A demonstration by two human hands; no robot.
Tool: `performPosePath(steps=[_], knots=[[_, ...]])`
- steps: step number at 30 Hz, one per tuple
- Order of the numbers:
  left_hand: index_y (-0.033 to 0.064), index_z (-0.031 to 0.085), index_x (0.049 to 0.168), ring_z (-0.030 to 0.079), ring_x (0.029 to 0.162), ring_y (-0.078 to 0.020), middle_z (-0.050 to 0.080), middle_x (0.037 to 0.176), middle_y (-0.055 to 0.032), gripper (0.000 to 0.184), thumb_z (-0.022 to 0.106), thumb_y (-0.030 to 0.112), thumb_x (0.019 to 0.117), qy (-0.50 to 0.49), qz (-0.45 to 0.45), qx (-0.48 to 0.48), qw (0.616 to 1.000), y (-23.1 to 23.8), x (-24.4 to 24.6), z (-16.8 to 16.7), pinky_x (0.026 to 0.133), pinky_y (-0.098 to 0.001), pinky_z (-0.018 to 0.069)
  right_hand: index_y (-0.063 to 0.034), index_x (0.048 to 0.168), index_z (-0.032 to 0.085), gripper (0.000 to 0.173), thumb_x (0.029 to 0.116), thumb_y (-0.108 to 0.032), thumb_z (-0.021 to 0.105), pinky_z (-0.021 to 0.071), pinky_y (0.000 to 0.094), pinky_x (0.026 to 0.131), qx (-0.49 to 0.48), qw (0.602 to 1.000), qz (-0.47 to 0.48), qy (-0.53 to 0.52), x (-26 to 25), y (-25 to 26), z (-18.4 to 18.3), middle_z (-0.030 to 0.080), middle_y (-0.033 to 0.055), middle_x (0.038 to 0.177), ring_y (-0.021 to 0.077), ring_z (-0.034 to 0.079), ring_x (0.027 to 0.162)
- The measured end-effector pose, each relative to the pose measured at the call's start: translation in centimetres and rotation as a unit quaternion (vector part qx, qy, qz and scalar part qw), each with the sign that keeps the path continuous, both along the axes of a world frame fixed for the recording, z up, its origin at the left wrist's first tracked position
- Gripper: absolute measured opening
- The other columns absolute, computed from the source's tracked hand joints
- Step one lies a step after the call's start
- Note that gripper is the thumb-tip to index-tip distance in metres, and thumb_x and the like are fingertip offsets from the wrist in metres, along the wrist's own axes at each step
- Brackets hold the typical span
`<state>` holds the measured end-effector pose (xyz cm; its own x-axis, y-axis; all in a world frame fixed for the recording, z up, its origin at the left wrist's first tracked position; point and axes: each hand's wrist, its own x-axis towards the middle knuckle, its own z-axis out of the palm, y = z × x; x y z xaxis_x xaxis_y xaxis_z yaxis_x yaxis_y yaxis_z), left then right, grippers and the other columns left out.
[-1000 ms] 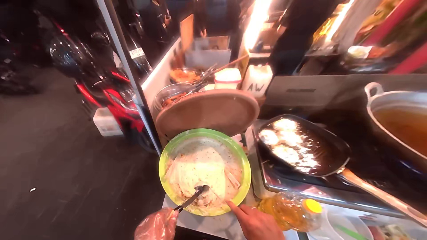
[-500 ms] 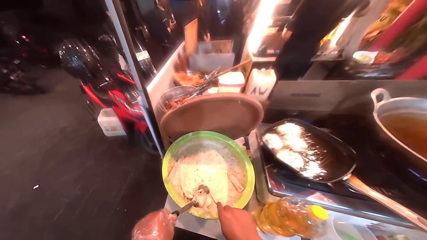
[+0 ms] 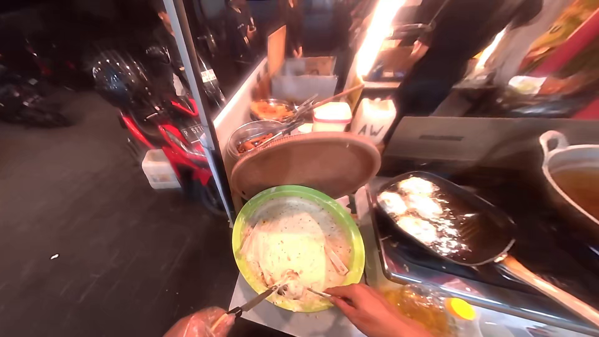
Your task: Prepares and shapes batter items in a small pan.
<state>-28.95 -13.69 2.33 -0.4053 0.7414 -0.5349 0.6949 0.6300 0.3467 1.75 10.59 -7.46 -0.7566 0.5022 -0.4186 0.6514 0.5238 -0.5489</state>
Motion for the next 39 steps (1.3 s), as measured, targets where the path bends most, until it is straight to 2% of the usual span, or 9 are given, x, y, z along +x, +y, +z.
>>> performPosePath(steps=[2,4,9,15,19,23,26,32,39], knots=[[0.0209,0.074,0.122,0.070,0.109,-0.0259,0.075,0.113,-0.0076,0.051,0.046,0.059,0.1027,-0.020,0.027,0.027,0.999,0.2,-0.2,-0.5,0.095,-0.0571,0.0530,-0.0152,0.122,0.076,0.032,0.1049,-0.032,0.055,0.0561,0.0396,0.074,-0.149,0.979,-0.120,0.065,0.7,-0.6,-1.4,0.073,0.0055,0.089,0.0155,0.066,0.075],[0.0210,0.072,0.124,0.070,0.109,-0.0252,0.075,0.113,-0.0075,0.051,0.045,0.058,0.1034,-0.015,0.060,0.045,0.997,0.8,0.2,-1.3,0.096,-0.0559,0.0527,-0.0099,0.120,0.075,0.028,0.1039,-0.026,0.059,0.0463,0.0287,0.058,-0.267,0.931,-0.226,0.099,1.1,-1.9,-2.4,0.063,-0.0009,0.073,0.0075,0.052,0.058],[0.0161,0.068,0.129,0.069,0.111,-0.0285,0.073,0.116,-0.0112,0.052,0.037,0.052,0.1075,-0.020,0.065,0.043,0.997,1.8,1.5,-5.3,0.097,-0.0568,0.0523,-0.0099,0.124,0.073,0.028,0.1043,-0.024,0.059,0.0323,0.0228,0.044,-0.353,0.867,-0.320,0.144,1.4,-3.8,-2.8,0.051,-0.0056,0.061,0.0042,0.039,0.047],[0.0155,0.071,0.125,0.069,0.111,-0.0278,0.073,0.116,-0.0109,0.051,0.039,0.050,0.1071,-0.095,0.025,0.022,0.995,2.1,2.3,-8.0,0.098,-0.0566,0.0518,-0.0140,0.123,0.075,0.028,0.1036,-0.028,0.060,0.0516,0.0304,0.064,-0.201,0.938,-0.247,0.138,1.7,-2.9,-2.7,0.071,0.0008,0.083,0.0089,0.059,0.065],[0.0160,0.073,0.122,0.069,0.110,-0.0277,0.074,0.115,-0.0100,0.049,0.043,0.051,0.1061,-0.128,0.004,-0.001,0.992,1.7,1.6,-6.4,0.097,-0.0584,0.0516,-0.0299,0.125,0.075,0.035,0.1034,-0.044,0.051,0.0553,0.0577,0.091,-0.021,0.991,-0.131,0.010,2.6,-1.5,0.5,0.077,0.0029,0.109,0.0234,0.073,0.102],[0.0168,0.073,0.121,0.069,0.111,-0.0266,0.074,0.115,-0.0088,0.048,0.044,0.051,0.1058,-0.111,0.014,-0.004,0.994,0.6,0.3,-5.5,0.098,-0.0574,0.0517,-0.0336,0.124,0.075,0.037,0.1032,-0.048,0.048,0.0548,0.0610,0.086,0.075,0.990,-0.116,-0.036,2.0,-0.5,2.6,0.078,0.0045,0.104,0.0285,0.073,0.099],[0.0177,0.073,0.122,0.069,0.110,-0.0274,0.074,0.114,-0.0092,0.048,0.043,0.052,0.1059,-0.087,0.030,-0.007,0.996,0.2,-0.2,-5.5,0.097,-0.0580,0.0519,-0.0356,0.122,0.074,0.036,0.1021,-0.046,0.045,0.0546,0.0608,0.072,0.181,0.980,-0.064,-0.056,0.9,0.5,3.1,0.076,0.0067,0.090,0.0319,0.073,0.085],[0.0188,0.074,0.121,0.071,0.106,-0.0259,0.075,0.110,-0.0083,0.047,0.044,0.052,0.1051,-0.074,0.068,0.027,0.995,-0.5,0.4,-6.0,0.094,-0.0562,0.0536,-0.0438,0.113,0.077,0.032,0.0973,-0.057,0.052,0.0554,0.0582,0.068,0.195,0.981,0.011,0.014,2.6,2.4,4.5,0.077,-0.0014,0.085,0.0233,0.074,0.079],[0.0197,0.073,0.121,0.070,0.106,-0.0246,0.075,0.111,-0.0071,0.048,0.044,0.054,0.1049,-0.078,0.057,0.020,0.995,-0.4,0.5,-6.3,0.094,-0.0548,0.0537,-0.0311,0.109,0.076,0.033,0.0998,-0.045,0.048,0.0546,0.0571,0.065,0.258,0.962,0.048,-0.075,-1.0,2.1,1.3,0.074,0.0066,0.081,0.0311,0.073,0.078]])
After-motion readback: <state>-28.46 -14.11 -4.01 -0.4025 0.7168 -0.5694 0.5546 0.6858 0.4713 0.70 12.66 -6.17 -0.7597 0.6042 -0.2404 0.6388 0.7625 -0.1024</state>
